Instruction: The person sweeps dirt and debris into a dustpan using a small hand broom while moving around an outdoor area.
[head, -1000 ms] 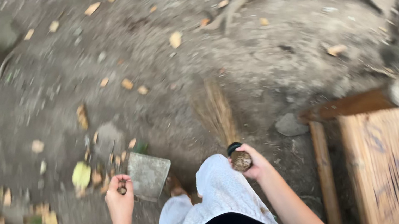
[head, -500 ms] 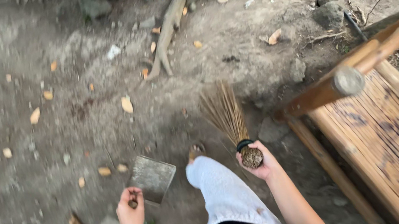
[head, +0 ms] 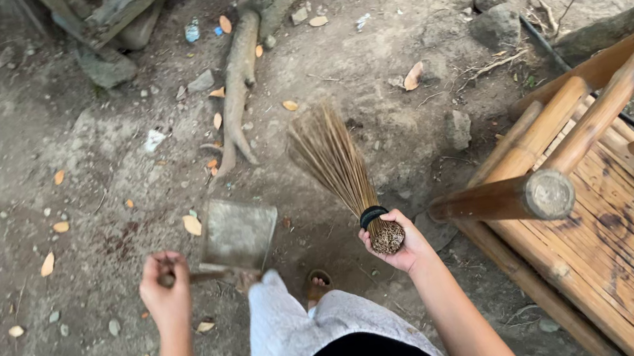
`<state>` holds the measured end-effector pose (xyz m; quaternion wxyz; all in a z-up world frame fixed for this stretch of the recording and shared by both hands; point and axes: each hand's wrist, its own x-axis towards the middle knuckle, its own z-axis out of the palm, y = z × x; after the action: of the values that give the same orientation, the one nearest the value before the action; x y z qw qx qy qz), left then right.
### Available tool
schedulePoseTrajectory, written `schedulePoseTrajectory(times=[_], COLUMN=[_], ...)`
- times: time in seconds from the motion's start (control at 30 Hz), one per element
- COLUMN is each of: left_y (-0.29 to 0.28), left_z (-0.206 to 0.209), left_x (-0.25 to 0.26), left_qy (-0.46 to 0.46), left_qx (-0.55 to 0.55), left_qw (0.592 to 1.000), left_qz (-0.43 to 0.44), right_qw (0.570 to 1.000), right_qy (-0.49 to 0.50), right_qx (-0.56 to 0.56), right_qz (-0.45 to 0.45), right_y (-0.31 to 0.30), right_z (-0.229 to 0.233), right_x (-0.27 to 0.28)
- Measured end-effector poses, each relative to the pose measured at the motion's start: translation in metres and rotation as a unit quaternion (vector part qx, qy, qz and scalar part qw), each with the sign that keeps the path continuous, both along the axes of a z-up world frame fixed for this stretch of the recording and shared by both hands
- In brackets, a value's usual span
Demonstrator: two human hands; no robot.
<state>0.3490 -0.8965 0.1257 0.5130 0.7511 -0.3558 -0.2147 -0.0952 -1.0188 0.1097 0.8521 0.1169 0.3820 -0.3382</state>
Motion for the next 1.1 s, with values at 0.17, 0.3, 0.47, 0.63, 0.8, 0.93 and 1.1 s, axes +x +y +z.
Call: schedulePoseTrajectory(times=[0.17, 0.3, 0.47, 0.63, 0.8, 0.93, 1.1], left_y=[-0.114, -0.205, -0.307, -0.39, -0.469, -0.512, -0.567], left_z=[0.011, -0.004, -0.023, -0.01, 0.009, 0.014, 0.018], left_x=[0.034, 0.066, 0.107, 0.148, 0.174, 0.179, 0.19], left_qy=[0.062, 0.094, 0.076, 0.052, 0.04, 0.092, 0.032], left_qx=[-0.05, -0.065, -0.013, 0.017, 0.026, 0.041, 0.003], left_qw=[0.996, 0.99, 0.986, 0.975, 0.963, 0.951, 0.954], left_qz=[-0.04, -0.086, -0.151, -0.216, -0.264, -0.292, -0.299], right_qw=[0.998, 0.994, 0.983, 0.971, 0.955, 0.94, 0.934], right_qy=[0.035, 0.046, 0.09, 0.057, -0.033, -0.057, 0.047], right_qx=[-0.017, -0.01, 0.002, 0.039, 0.053, 0.037, 0.027], right_qz=[-0.048, -0.101, -0.16, -0.23, -0.289, -0.335, -0.352], right_y=[-0.05, -0.092, -0.148, -0.205, -0.244, -0.267, -0.314], right_z=[-0.006, -0.014, -0.015, -0.003, 0.022, 0.048, 0.054], right_x=[0.012, 0.025, 0.075, 0.127, 0.162, 0.176, 0.179])
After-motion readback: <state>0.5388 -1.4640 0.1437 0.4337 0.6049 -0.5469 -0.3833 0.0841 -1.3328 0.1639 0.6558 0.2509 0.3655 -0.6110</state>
